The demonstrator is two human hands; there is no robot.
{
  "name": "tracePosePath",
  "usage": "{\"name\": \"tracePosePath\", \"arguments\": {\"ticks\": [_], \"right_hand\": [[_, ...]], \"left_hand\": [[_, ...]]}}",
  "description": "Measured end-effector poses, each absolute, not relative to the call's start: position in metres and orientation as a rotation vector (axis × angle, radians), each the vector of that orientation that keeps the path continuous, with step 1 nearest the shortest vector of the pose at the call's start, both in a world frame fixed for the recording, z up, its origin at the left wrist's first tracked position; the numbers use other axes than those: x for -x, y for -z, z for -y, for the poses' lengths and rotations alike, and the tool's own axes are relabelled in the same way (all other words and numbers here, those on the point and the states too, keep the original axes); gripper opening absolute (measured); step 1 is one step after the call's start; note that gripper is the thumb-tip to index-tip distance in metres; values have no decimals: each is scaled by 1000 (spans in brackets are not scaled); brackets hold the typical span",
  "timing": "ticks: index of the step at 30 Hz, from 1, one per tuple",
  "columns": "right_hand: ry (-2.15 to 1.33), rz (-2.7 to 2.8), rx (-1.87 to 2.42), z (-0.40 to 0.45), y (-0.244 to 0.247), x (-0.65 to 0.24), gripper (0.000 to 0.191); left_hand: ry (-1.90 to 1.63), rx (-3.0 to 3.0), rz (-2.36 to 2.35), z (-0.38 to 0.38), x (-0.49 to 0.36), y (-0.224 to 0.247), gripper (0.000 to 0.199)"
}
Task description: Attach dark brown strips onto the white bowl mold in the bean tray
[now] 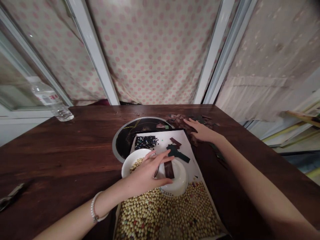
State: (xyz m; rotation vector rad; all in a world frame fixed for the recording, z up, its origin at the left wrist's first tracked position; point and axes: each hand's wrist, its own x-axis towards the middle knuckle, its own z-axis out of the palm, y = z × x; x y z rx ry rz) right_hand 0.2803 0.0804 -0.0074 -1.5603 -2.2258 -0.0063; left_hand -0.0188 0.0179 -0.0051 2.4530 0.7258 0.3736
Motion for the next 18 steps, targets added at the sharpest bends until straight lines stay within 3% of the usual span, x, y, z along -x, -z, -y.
{"name": "tracePosePath", "arguments": {"ticks": [3, 6, 8, 18], "right_hand": [[-77, 2110, 1530, -56, 5, -272, 39], [-491, 2109, 1411, -37, -1, -253, 19], [-584, 2275, 1437, -31, 2, -238, 12], [-468, 2269, 1542, -29, 29, -216, 33]], "left_hand": [[-342, -2446, -747, -18, 19, 5, 69], [-320, -2439, -747, -19, 18, 4, 69], [-316, -2432, -752, -19, 18, 4, 71], [-282, -2437, -780, -21, 17, 5, 77]]}}
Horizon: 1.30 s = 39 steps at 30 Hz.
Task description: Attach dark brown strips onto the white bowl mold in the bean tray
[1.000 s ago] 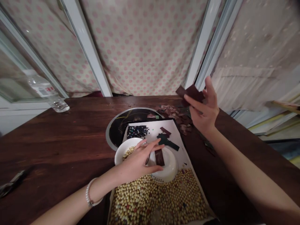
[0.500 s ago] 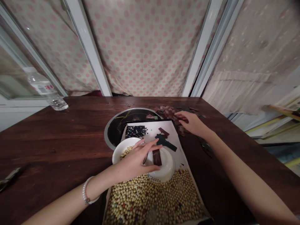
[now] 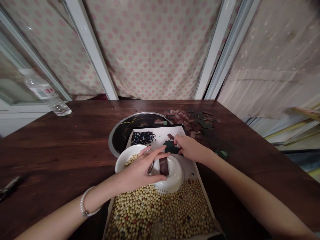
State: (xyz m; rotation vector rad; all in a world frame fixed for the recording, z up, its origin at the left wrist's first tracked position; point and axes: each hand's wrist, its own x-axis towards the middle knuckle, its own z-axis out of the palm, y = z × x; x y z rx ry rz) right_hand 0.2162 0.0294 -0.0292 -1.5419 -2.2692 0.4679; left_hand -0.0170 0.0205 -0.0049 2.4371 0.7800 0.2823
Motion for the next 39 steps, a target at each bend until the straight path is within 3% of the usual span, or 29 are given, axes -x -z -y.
{"name": "tracePosePath", "arguments": {"ticks": [3, 7, 13, 20, 24, 32, 39], "right_hand": [[-513, 2235, 1497, -30, 24, -218, 33], [-493, 2176, 1405, -32, 10, -221, 15], [121, 1992, 997, -32, 3, -229, 17], [393, 1871, 966, -28, 8, -230, 16], [279, 1936, 1006, -29, 4, -231, 16], [-445, 2488, 1308, -29, -2, -232, 3], [-385, 2467, 1135, -33, 22, -213, 32]], "left_hand": [[-281, -2424, -801, -20, 17, 5, 76], [-260, -2425, -810, -20, 16, 4, 76], [-277, -2440, -774, -18, 16, 2, 73], [-316, -2420, -760, -17, 17, 2, 72], [-287, -2429, -783, -17, 18, 3, 71], [-291, -2430, -770, -16, 18, 3, 73], [-313, -2423, -772, -17, 17, 4, 77]]}}
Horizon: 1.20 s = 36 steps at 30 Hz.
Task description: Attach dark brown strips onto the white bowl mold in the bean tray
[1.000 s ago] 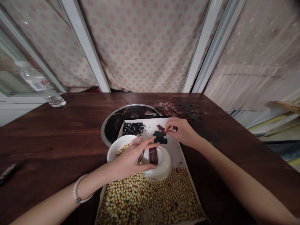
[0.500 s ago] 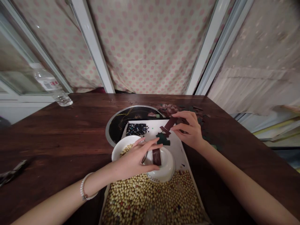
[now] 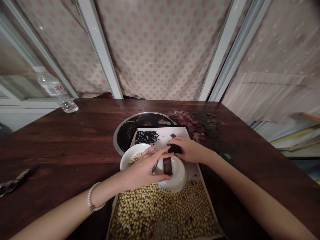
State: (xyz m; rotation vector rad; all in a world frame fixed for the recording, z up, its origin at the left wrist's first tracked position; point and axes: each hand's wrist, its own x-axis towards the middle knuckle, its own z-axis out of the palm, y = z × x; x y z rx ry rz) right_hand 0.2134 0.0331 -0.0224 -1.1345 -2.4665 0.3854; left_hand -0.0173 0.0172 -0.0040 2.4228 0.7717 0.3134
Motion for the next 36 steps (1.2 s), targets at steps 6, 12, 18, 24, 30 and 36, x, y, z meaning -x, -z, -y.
{"name": "tracePosePath", "arguments": {"ticks": [6, 12, 18, 24, 30, 36], "right_hand": [[-356, 2486, 1213, -32, 30, -212, 43], [-307, 2448, 1290, -30, 31, -209, 43], [-287, 2472, 1254, -31, 33, -209, 41], [-178, 2525, 1249, -27, 32, -206, 35], [-163, 2576, 1239, -23, 28, -207, 36], [-140, 2596, 1248, -24, 27, -210, 37]], "left_hand": [[-347, -2431, -738, -17, 18, 6, 77], [-343, -2439, -741, -17, 18, 4, 73], [-332, -2435, -749, -17, 18, 3, 72], [-303, -2458, -760, -17, 18, 3, 76], [-291, -2455, -768, -15, 17, 0, 77], [-310, -2467, -783, -17, 20, 5, 76]]}}
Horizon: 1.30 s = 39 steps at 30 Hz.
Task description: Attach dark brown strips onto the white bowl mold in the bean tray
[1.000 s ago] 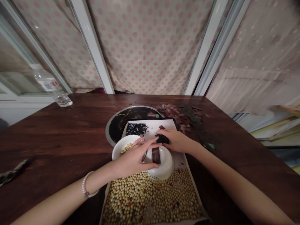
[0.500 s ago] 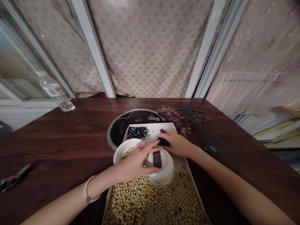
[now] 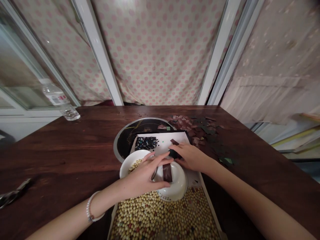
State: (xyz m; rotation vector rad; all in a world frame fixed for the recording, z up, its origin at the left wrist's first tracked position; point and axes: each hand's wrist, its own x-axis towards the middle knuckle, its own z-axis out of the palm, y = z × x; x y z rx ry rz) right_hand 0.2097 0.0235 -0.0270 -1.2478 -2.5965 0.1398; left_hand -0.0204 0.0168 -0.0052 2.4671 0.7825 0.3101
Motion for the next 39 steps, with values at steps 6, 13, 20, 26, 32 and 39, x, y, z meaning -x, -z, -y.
{"name": "tracePosePath", "arguments": {"ticks": [6, 13, 20, 26, 32, 39], "right_hand": [[-45, 2580, 1314, -24, 28, -206, 28], [-267, 2269, 1434, -29, 34, -209, 34], [-336, 2089, 1342, -34, 45, -212, 34], [-330, 1911, 1334, -38, 44, -211, 26], [-494, 1894, 1308, -41, 30, -220, 25], [-656, 2073, 1321, -41, 26, -232, 30]], "left_hand": [[-286, -2427, -813, -18, 20, 8, 79], [-312, -2435, -785, -17, 21, 7, 75], [-336, -2458, -769, -17, 19, 5, 76], [-287, -2459, -794, -18, 20, 5, 74], [-269, -2452, -794, -19, 21, 8, 73], [-272, -2459, -784, -18, 20, 7, 73]]}}
